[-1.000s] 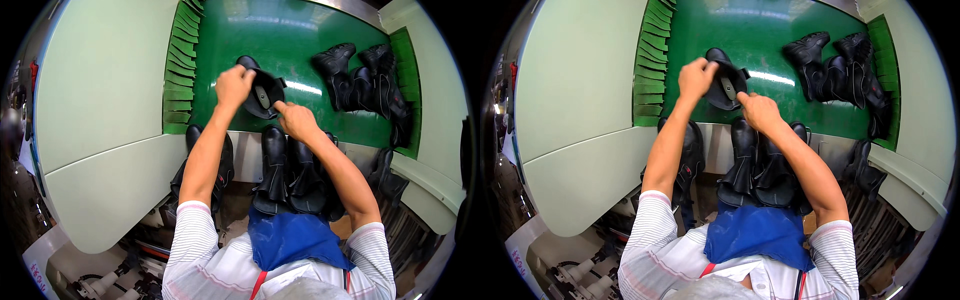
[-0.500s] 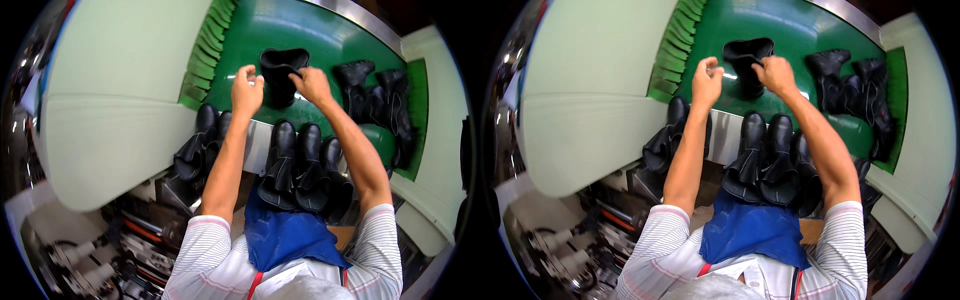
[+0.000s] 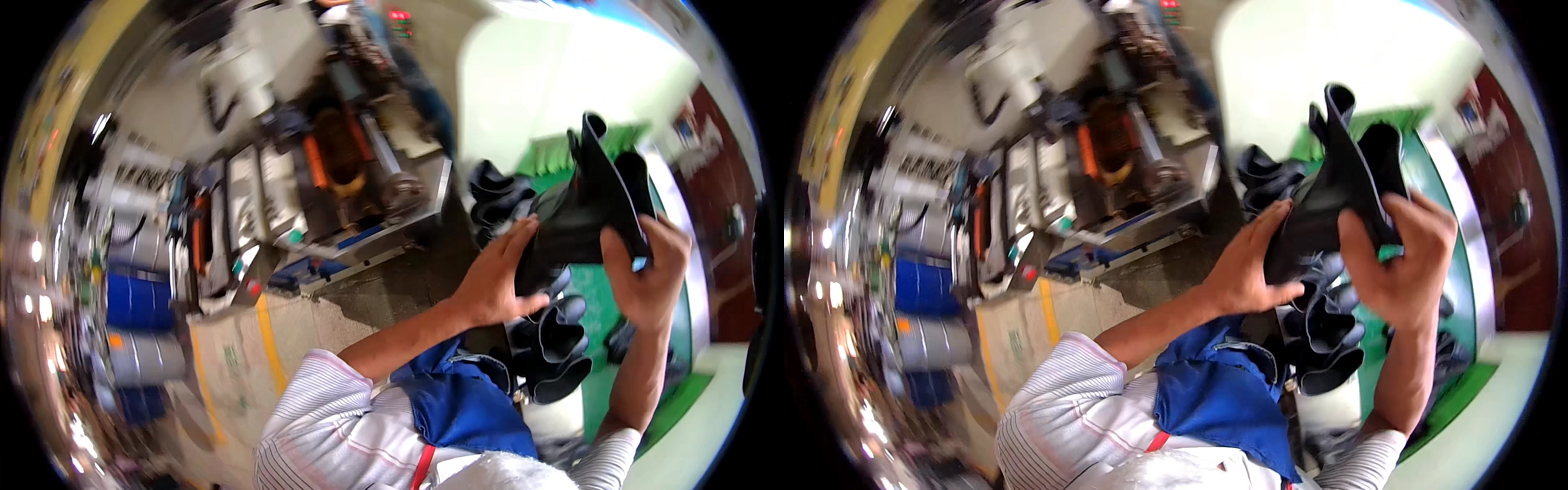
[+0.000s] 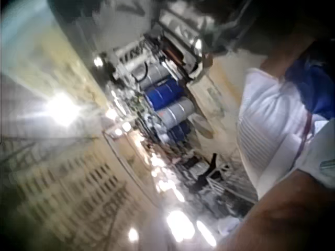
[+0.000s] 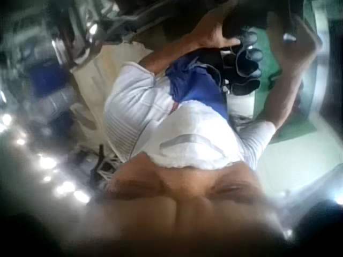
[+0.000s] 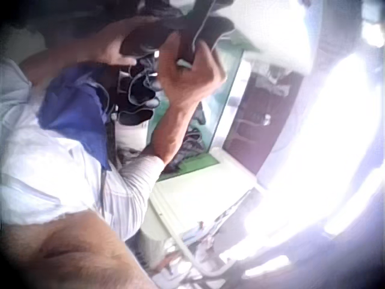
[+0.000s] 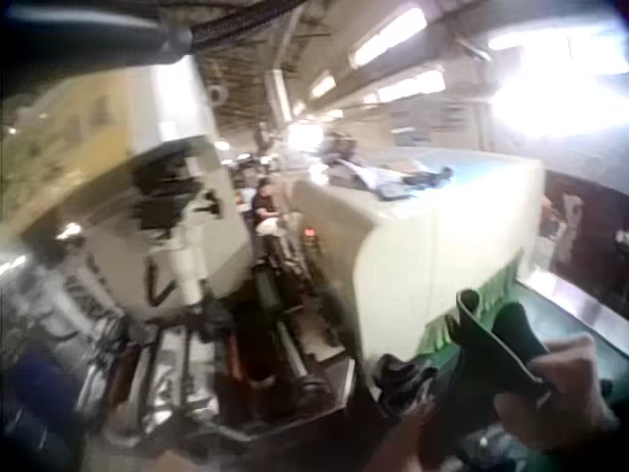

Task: The person operates a shoe-shaping machine by loading boots onto heated molds, activating the mechanical press, and then transferring the boots to a conveyor belt.

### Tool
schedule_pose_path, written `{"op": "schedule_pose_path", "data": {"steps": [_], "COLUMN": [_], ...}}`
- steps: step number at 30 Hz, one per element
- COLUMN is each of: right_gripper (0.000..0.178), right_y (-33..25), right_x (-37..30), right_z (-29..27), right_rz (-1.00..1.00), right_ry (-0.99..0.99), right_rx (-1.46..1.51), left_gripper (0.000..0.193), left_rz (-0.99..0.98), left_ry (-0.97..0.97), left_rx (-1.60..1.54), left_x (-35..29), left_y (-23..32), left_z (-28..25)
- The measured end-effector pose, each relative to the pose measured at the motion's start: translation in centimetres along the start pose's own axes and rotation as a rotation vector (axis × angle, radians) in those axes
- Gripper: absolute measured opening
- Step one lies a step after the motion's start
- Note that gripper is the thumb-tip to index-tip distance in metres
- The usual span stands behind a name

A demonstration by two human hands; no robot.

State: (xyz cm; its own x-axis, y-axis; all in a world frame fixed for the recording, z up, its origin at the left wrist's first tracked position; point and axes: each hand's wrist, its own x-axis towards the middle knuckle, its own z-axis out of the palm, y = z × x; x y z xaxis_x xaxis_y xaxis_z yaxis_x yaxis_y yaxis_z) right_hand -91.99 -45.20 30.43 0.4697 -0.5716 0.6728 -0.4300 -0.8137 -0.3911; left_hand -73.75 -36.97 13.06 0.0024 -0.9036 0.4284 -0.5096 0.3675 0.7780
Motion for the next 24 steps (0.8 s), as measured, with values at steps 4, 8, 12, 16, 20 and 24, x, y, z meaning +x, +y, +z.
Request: {"op": "schedule_pose_path", "data": {"steps": [4, 8, 12, 16, 20, 24], "right_gripper": [0.026, 0.033, 0.038, 0.037, 0.044, 0.042], "right_y": [-9.9, -18.7, -27.2, -34.9, -43.5, -50.1], "right_x": [0.8, 1.4, 1.5, 3.1, 4.3, 7.2], "right_z": [2.5, 7.3, 13.8, 19.0, 26.7, 34.2], "right_rz": [-0.248, -0.452, -0.625, -0.833, -0.827, -0.751], "right_ry": [-0.076, -0.381, -0.505, -0.602, -0.581, -0.624], "right_rx": [0.22, 0.47, 0.651, 0.716, 0.749, 0.721], "left_gripper": [0.107, 0.101, 0.096, 0.093, 0.097, 0.092], "left_rz": [0.06, -0.092, -0.221, -0.233, -0.268, -0.292], "left_ry": [0.272, 0.474, 0.696, 0.924, 0.99, 1.071], "left_rx": [0.168, 0.327, 0.484, 0.574, 0.648, 0.648], "left_x": [-10.3, -20.8, -28.5, -33.4, -37.7, -39.8], "left_y": [4.9, 6.2, 6.7, 6.0, 3.2, -0.3], "left_z": [-8.7, -14.3, -18.2, -22.1, -29.9, -38.6]}}
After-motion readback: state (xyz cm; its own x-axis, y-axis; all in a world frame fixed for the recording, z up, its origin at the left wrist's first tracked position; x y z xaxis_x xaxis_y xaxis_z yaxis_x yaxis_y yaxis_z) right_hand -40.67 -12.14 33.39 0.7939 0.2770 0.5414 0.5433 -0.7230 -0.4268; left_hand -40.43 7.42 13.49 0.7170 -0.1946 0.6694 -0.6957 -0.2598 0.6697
